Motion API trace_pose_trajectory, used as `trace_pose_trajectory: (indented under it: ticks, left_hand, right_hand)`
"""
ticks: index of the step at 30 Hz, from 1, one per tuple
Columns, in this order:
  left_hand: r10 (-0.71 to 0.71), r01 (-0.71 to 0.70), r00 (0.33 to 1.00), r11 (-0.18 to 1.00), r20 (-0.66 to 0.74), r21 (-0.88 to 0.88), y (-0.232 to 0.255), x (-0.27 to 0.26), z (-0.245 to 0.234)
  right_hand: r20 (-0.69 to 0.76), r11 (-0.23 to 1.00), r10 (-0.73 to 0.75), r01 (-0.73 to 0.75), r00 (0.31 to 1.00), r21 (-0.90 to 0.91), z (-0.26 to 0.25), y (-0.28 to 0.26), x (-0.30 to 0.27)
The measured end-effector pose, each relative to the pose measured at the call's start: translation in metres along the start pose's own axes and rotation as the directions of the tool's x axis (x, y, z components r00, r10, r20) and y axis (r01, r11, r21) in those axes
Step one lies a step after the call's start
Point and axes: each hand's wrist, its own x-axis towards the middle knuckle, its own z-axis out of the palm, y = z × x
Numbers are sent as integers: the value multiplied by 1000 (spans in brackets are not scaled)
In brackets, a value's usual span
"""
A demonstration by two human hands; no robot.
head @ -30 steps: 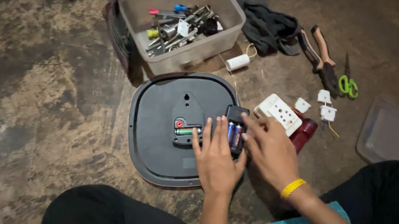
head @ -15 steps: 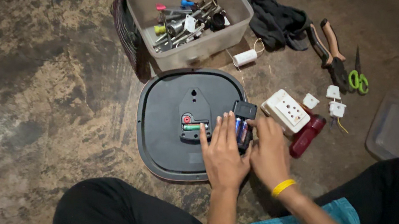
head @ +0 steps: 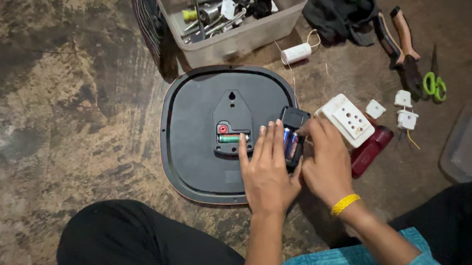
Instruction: The person sits on the floor and works on a small black electronic device, removing and inserting batteries, and using a screwdriver to adjust internal components. They also wipe the device with a cloth and handle a battery charger.
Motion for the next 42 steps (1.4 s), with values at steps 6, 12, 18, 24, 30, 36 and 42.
trace_pose_trajectory:
  ticks: [6, 12, 18, 24, 30, 36, 42]
  left_hand:
    - [-39, 36, 993, 999, 109, 31, 2, 2, -6]
    - [-1, -1, 998, 999, 58, 32, -1, 1, -6]
    - [-13, 12, 997, 1000, 75, 19, 0, 3, -6]
    - [-16, 16, 999, 1000, 52, -1, -1, 0, -6]
    - [-9, 9, 1000, 1000, 1, -6, -2, -1, 0]
    - [8, -8, 1000, 1000, -27, 14, -4, -1, 1]
    - [3, -3, 1000, 1000, -3, 19, -4, -3, 0]
  right_hand:
    - [93, 994, 83, -76, 992, -76, -2, -4, 17]
    - [-47, 945, 299, -302, 953, -122, 13, -12, 27]
    - [11, 919, 360, -353, 933, -177, 8, -11, 41]
    - [66, 879, 475, -468, 878, -90, 3, -5, 43]
    - [334, 993, 87, -110, 939, 53, -15, 21, 50]
    - [509, 953, -253, 301, 823, -13, -28, 32, 65]
    - [623, 781, -417, 612, 661, -126, -44, 38, 59]
